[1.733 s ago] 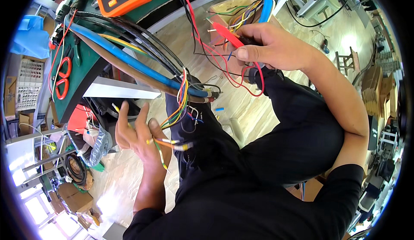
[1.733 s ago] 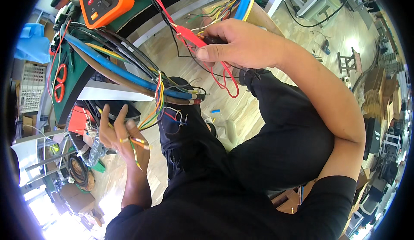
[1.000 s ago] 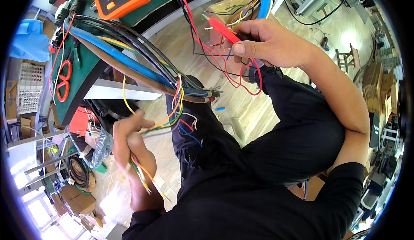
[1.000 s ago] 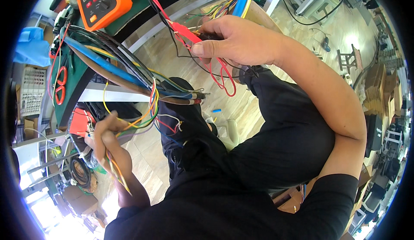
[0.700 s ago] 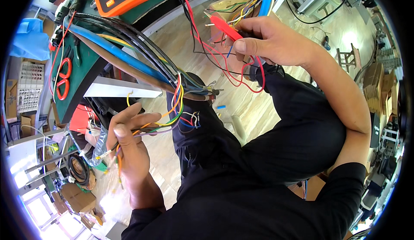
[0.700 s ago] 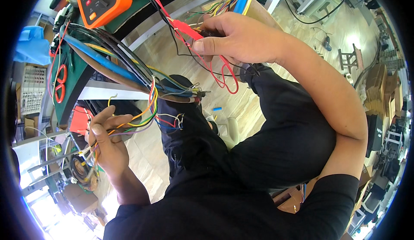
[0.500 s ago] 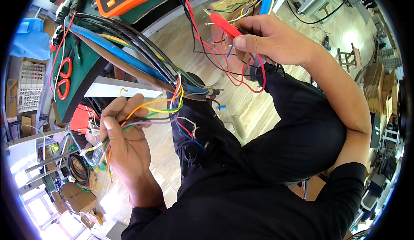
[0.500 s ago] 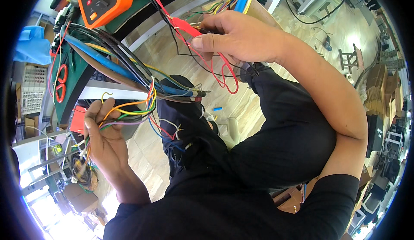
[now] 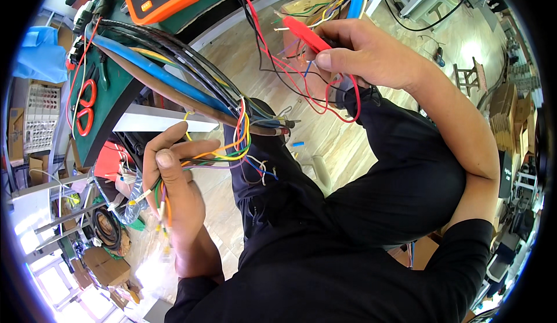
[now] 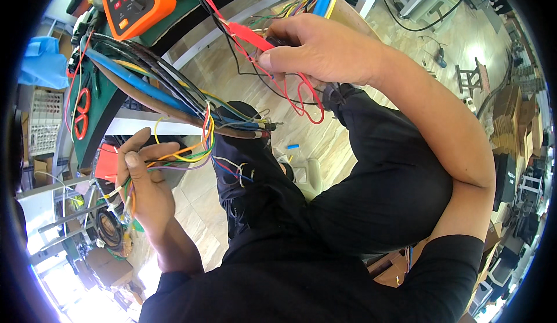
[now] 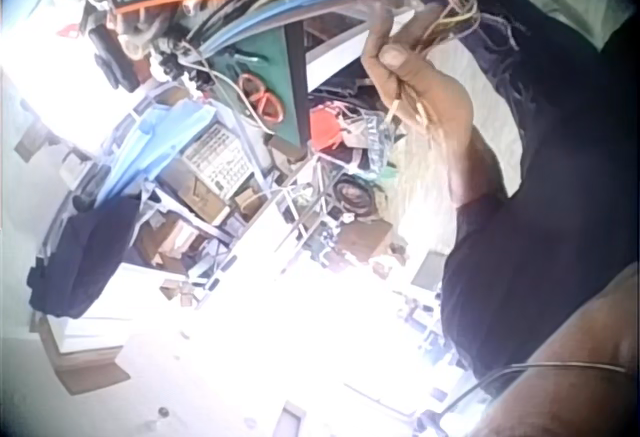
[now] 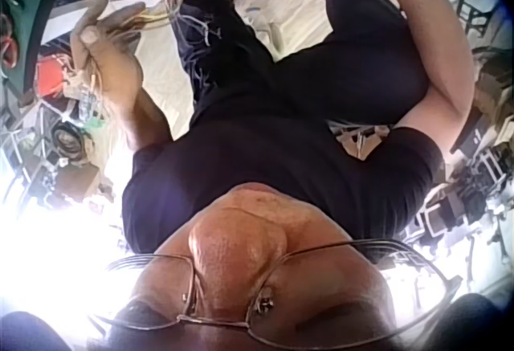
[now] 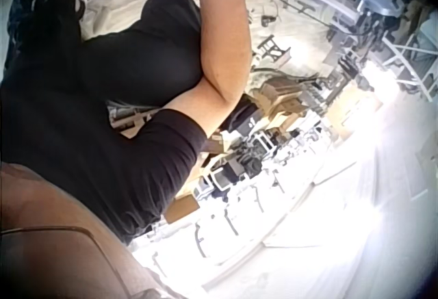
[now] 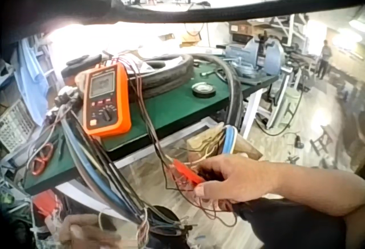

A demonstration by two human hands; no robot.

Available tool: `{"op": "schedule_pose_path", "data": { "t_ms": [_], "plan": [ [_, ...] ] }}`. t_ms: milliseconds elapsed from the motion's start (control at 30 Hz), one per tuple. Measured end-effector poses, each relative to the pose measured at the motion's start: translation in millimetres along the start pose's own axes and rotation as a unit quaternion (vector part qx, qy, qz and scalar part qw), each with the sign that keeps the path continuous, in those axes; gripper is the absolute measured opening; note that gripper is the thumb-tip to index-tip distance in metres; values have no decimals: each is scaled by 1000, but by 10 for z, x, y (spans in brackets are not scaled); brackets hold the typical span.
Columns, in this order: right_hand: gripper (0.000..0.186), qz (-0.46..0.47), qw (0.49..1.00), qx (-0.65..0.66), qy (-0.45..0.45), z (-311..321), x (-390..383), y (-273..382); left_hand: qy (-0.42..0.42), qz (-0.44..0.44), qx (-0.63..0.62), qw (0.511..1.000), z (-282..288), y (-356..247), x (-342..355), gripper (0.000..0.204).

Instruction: The person uses a multimeter to test several colored wires connected to a large black cable. They touch the multimeter probes to the ends of the wires and press buttons on the multimeter to check readings.

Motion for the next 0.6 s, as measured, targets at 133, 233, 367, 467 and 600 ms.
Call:
{"op": "schedule_pose_path", "data": {
  "t_ms": [133,233,367,467,600],
  "plan": [
    [32,-17,999,36,-12,-111,16,67,4,-52,-163,985,-165,-27,77,46],
    [32,-49,997,64,2,-247,90,52,30,-103,-239,965,-232,-99,150,40],
    [22,8,990,138,-8,-368,185,3,51,-114,-305,944,-419,-249,294,39],
    [30,-26,982,185,-10,-323,176,10,50,-80,-325,941,-494,-284,426,40],
    [22,-22,986,162,3,-371,221,-16,65,-92,-322,940,-543,-357,507,41]
  ]
}}
Point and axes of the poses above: each hand's wrist, its own x-axis towards the middle knuckle, its own z-axis out of the back of the hand, y = z × x, the point moved 5 cm from there along x, towards the middle knuckle, and after that the axes turned 6 degrees about y, right-handed, at the moved point
